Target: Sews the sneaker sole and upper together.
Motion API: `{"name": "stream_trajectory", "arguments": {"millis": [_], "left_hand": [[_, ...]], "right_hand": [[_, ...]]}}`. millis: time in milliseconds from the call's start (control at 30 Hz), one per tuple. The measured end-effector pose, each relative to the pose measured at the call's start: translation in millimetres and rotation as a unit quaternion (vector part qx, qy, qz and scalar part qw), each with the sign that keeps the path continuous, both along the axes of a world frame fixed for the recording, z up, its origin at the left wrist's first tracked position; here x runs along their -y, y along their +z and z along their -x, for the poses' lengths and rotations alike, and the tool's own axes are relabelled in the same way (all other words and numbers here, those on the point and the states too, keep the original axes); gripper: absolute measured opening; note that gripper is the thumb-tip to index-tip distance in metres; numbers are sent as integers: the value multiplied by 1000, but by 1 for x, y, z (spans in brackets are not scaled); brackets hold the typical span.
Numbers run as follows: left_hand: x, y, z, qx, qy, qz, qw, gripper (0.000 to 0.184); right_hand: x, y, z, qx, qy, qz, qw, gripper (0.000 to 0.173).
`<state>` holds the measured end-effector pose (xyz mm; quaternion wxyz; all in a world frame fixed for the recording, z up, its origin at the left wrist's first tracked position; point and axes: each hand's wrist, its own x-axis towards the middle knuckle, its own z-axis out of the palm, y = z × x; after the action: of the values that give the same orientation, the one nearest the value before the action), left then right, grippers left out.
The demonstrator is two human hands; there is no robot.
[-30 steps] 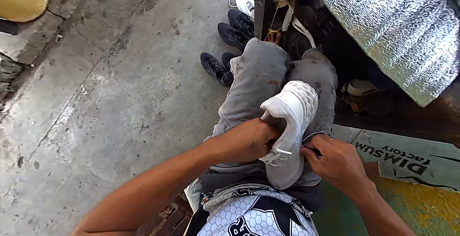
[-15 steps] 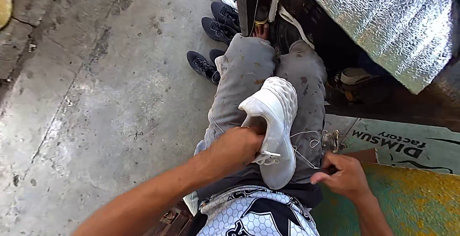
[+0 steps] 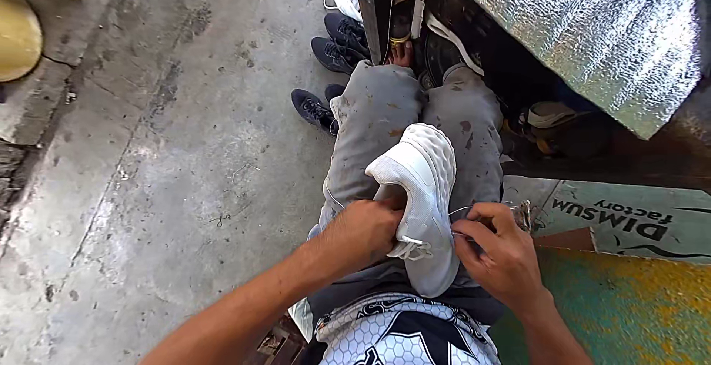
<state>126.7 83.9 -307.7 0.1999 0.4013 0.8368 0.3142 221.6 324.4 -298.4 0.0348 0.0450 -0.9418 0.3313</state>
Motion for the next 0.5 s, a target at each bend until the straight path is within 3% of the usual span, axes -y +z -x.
{"name": "stream_trajectory", "arguments": {"millis": [67,100,167,200,233,267,300,400,433,500], "left_hand": [[1,-1,0,-1,2,-1,1000,4],[1,-1,0,0,2,0,1000,5],[0,-2,1,2,4,9,1000,6],[1,-2,1,5,3,16,1000,7],[1,-2,1,8,-1,23,1000,8],[1,-3,1,6,-3,28,1000,9],[2,-3,0,1,-3,28,1000,9],[4,-4,-3,-22,7,24,999,11],[3,-6,-3,-27,9,21,999,12],[2,-7,-3,-41,10,19,999,14]], "right_hand": [[-5,12,-3,73,-33,183,980,15],[-11,20,-4,113,-35,313,942,13],[-22,28,-5,174,-12,531,830,12],[-25,29,-6,195,-10,581,790,11],[-28,28,-5,202,-18,592,780,11],[-31,27,-4,189,-28,566,802,13],[-36,27,-3,159,-34,504,849,17],[-32,31,2,52,-58,170,982,21],[-25,29,4,21,-72,51,996,20],[-11,21,11,-23,-77,-83,993,20]]}}
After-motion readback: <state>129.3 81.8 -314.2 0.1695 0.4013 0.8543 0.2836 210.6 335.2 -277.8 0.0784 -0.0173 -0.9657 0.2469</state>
